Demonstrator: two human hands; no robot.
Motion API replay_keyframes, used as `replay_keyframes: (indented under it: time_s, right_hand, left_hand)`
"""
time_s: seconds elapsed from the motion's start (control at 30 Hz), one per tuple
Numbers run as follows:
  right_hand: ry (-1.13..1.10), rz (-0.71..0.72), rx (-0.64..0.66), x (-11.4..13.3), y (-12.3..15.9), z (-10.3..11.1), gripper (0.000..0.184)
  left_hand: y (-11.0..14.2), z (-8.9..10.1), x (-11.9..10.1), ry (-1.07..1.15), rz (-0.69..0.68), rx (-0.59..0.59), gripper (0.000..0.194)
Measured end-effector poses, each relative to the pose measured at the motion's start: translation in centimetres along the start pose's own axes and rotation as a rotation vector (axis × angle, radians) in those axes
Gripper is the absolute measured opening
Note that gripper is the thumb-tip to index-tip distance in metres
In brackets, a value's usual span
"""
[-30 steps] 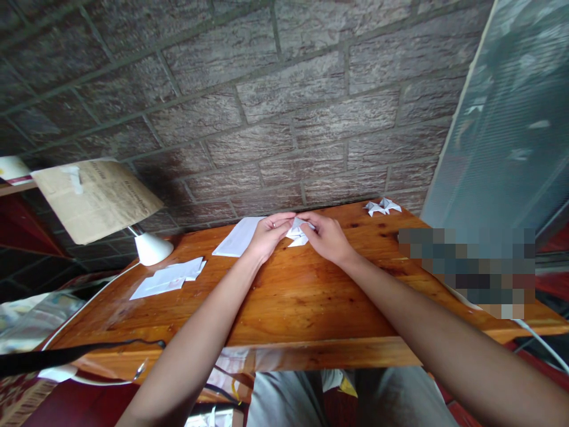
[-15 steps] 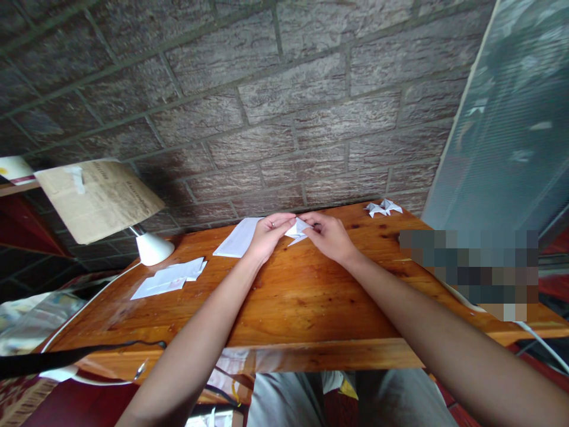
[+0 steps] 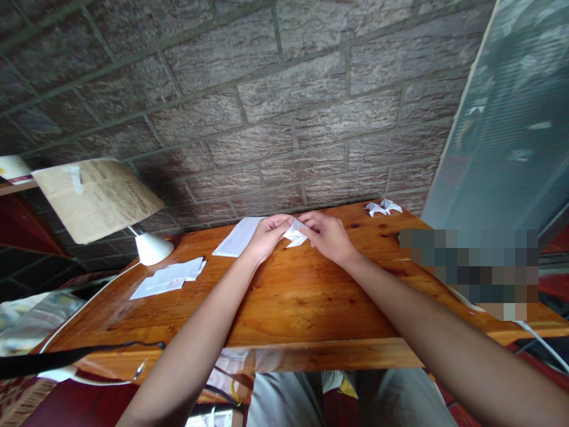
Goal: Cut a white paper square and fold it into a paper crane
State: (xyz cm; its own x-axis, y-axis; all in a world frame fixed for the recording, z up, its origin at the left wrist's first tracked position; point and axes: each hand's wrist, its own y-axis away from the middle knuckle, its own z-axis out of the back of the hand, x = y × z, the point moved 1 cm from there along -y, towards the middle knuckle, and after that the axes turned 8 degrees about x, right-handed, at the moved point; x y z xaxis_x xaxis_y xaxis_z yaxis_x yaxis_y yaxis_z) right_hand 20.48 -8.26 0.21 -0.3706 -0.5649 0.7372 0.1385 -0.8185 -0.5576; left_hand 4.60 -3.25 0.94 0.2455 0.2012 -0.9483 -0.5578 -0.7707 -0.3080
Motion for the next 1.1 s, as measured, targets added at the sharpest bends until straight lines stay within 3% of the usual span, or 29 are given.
replay_keyframes:
  time_s: [0.13, 0.3, 0.43, 0.63, 0.73, 0.87, 1.1]
  right_hand:
    - [-0.001, -0.025, 0.016, 0.1, 0.1, 0.0, 0.026]
    - [-0.047, -0.023, 0.09, 0.2, 0.0, 0.0, 0.03]
    - [-0.107, -0.005, 0.138, -0.2, -0.2, -0.1, 0.031]
    - [-0.128, -0.052, 0.072, -0.8, -0.5, 0.1, 0.032]
    - [-0.144, -0.064, 0.069, -0.8, -0.5, 0.2, 0.032]
    - [-0.18, -0.067, 0.094, -0.6, -0.5, 0.1, 0.032]
    - [-0.275, -0.095, 0.135, 0.0, -0.4, 0.4, 0.036]
  left_hand:
    - [0.0, 0.2, 0.0, -0.14, -0.028, 0.031, 0.031]
    - [0.0, -0.2, -0.1, -0.221, -0.073, -0.079, 0.027]
    - [0.0, -0.2, -0.1, -0.199, -0.07, -0.115, 0.025]
    - [0.1, 0.4, -0.1, 0.034, 0.073, -0.047, 0.035]
    - [0.2, 0.4, -0.2, 0.11, 0.106, -0.067, 0.037]
    - [0.1, 0.3, -0.2, 0.119, 0.092, -0.139, 0.035]
    - [0.1, 0.1, -0.2, 0.0, 0.012, -0.133, 0.033]
